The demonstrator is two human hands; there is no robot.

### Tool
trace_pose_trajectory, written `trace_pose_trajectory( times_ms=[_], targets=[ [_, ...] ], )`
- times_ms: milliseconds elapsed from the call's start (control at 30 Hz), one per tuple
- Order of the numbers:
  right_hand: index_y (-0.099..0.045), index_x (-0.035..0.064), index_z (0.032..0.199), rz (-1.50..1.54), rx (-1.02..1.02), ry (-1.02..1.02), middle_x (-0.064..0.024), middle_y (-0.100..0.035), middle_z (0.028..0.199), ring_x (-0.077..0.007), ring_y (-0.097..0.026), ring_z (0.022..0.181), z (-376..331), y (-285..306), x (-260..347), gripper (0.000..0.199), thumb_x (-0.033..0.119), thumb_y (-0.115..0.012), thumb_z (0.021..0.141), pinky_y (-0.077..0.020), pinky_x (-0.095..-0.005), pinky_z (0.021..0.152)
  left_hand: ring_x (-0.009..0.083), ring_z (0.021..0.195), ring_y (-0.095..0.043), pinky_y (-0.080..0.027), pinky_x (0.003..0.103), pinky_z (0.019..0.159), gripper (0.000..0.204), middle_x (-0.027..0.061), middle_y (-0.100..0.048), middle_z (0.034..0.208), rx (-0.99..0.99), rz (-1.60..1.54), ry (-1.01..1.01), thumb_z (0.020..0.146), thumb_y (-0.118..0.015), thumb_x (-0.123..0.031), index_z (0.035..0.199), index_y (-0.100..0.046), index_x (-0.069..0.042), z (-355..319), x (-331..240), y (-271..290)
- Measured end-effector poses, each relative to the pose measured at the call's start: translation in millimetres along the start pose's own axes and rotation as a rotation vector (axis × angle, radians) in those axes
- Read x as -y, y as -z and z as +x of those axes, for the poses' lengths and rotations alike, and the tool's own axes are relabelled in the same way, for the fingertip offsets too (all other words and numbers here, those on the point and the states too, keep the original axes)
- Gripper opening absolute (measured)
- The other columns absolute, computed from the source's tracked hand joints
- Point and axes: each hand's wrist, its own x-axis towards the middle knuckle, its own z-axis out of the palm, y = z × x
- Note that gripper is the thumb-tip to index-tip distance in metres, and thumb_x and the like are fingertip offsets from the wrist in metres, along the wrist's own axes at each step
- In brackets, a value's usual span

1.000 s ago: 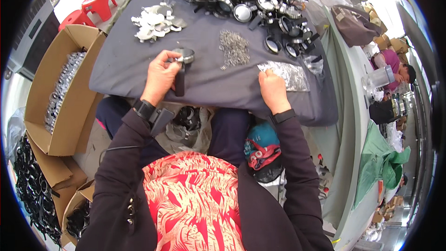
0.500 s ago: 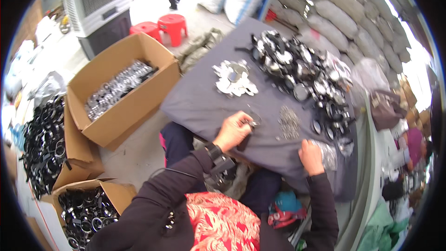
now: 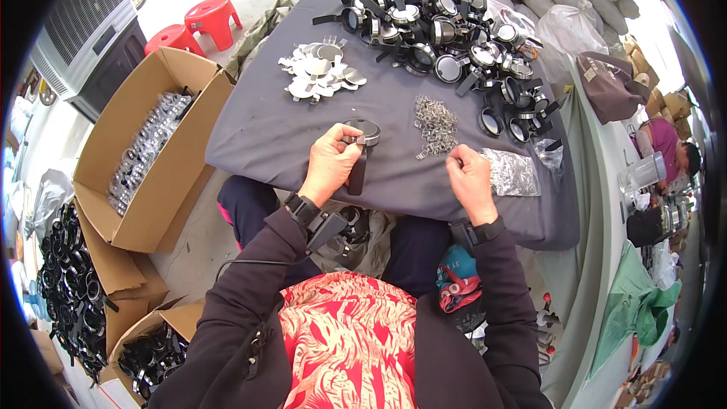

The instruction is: Assembling small mechanical components for respirators or gas masks.

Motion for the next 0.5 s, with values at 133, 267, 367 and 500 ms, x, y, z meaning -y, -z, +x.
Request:
trace_pose_trajectory(
  times_ms=[133, 267, 367, 500],
  targets=[
    [-0.052, 0.0018, 0.065, 0.752, 0.078, -0.470, -0.0010, -0.050, 0.052, -0.0061, -0.044, 0.040, 3, -29, 42, 0.007, -0.001, -0.056, 0.069, -0.0311, -0.0202, 0.037, -0.0012, 0.050, -0.039, -0.032, 0.017, 0.043, 0.011, -0.0059, -0.048, 0.056, -0.001, 0.007, -0.019, 0.079, -0.051, -0.003, 0.089, -0.055, -0.006, -3, -2, 2],
    [-0.051, 0.0016, 0.070, 0.989, 0.074, -0.544, -0.0042, -0.054, 0.057, -0.0065, -0.045, 0.038, 8, -55, 62, 0.007, -0.003, -0.057, 0.068, -0.0302, -0.0190, 0.033, -0.0009, 0.049, -0.039, -0.031, 0.018, 0.042, 0.010, -0.0053, -0.049, 0.056, 0.005, -0.005, -0.014, 0.080, -0.051, -0.003, 0.088, -0.054, -0.006, -3, -2, 2],
    [-0.053, 0.0015, 0.078, 1.045, 0.093, -0.521, -0.0078, -0.061, 0.068, -0.0054, -0.046, 0.041, 8, -69, 62, 0.004, 0.000, -0.056, 0.077, -0.0318, -0.0174, 0.033, 0.0002, 0.046, -0.040, -0.032, 0.019, 0.039, 0.010, -0.0043, -0.050, 0.056, 0.010, 0.003, -0.015, 0.080, -0.051, -0.003, 0.089, -0.054, -0.006, -3, -4, 1],
    [-0.054, -0.0003, 0.080, 1.118, 0.040, -0.549, -0.0064, -0.058, 0.066, -0.0038, -0.045, 0.043, 9, -85, 69, 0.003, 0.001, -0.056, 0.078, -0.0308, -0.0167, 0.036, 0.0018, 0.043, -0.043, -0.033, 0.020, 0.035, 0.011, -0.0032, -0.051, 0.056, 0.013, -0.028, -0.003, 0.080, -0.051, -0.003, 0.091, -0.053, -0.007, -3, -4, 2]
  ],
)
